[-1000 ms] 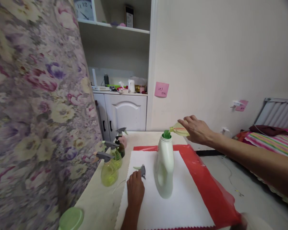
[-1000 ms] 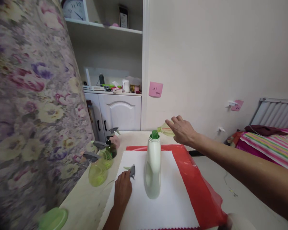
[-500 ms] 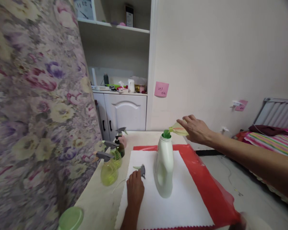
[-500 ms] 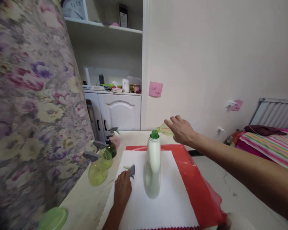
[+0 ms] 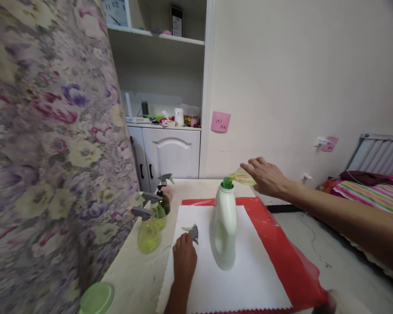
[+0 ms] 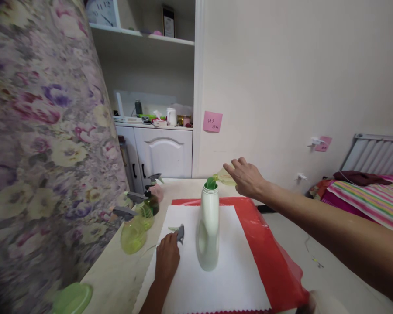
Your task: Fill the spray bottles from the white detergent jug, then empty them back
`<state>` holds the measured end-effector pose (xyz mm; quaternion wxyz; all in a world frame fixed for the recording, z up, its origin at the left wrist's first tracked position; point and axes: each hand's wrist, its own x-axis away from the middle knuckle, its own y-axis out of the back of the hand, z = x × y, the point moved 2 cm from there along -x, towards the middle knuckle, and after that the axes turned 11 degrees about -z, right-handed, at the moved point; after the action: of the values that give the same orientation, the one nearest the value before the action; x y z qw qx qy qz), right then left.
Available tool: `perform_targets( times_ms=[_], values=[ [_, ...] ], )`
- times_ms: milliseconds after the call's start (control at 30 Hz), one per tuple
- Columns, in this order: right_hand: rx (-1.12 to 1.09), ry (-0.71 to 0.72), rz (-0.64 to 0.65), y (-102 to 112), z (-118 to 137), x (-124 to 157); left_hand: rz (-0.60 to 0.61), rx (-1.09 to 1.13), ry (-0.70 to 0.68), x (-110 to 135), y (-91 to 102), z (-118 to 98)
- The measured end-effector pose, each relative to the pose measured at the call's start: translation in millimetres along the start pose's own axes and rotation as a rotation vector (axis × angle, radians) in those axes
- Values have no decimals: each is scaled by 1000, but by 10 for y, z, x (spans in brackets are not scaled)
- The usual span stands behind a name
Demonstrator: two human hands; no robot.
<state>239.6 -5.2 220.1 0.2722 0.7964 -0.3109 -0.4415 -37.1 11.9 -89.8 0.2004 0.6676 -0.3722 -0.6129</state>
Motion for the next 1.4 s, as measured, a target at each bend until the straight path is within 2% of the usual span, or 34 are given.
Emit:
perform_targets(
  times_ms=[733, 1400],
  values=[
    [53, 55, 1, 121, 38, -45, -19, -8, -10, 14, -16, 12],
    [116, 116, -26, 146, 52, -107, -7, 3, 1, 11, -10, 17]
  ],
)
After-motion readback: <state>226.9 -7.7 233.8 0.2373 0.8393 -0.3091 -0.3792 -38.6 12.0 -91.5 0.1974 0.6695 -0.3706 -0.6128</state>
